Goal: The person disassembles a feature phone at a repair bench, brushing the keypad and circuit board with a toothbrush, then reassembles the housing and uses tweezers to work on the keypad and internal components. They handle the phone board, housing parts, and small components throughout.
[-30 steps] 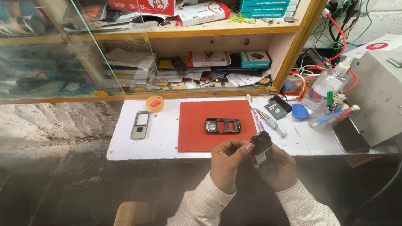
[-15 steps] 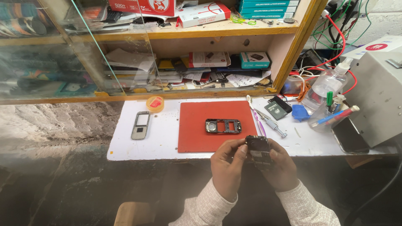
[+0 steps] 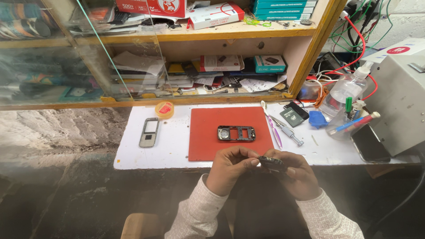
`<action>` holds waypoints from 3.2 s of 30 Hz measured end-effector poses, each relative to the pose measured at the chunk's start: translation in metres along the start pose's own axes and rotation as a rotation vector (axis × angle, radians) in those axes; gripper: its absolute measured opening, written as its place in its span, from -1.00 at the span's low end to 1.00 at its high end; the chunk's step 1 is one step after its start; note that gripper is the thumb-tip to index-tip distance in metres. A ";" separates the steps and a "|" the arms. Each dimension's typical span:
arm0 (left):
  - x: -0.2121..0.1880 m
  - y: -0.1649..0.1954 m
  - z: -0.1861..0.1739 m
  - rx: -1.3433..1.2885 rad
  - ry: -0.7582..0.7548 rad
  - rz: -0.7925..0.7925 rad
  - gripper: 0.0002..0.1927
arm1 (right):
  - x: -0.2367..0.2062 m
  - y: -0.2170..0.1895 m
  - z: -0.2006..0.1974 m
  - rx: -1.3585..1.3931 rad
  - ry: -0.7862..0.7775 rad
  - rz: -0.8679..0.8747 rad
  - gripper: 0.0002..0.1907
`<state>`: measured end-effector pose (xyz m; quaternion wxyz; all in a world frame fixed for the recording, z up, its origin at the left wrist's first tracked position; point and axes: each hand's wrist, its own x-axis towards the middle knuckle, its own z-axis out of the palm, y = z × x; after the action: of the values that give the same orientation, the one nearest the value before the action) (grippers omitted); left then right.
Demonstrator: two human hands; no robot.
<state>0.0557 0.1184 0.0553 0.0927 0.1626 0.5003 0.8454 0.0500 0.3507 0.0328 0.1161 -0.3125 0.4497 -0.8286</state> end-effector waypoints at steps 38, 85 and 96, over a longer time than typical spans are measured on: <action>-0.006 0.004 0.036 0.288 0.218 0.362 -0.74 | -0.006 0.039 -0.009 0.466 0.267 0.107 -0.61; 0.020 -0.052 -0.011 -0.489 -0.208 -0.277 -0.59 | -0.006 -0.001 0.022 -0.497 0.203 -0.187 -0.78; 0.022 -0.056 -0.020 -0.386 -0.153 -0.436 -0.63 | -0.007 0.003 0.025 -0.698 0.269 -0.208 -0.61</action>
<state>0.0277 0.1363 0.0013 0.3385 0.0940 0.3451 0.8703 0.0712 0.3353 0.0371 -0.1418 -0.2655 0.6818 -0.6667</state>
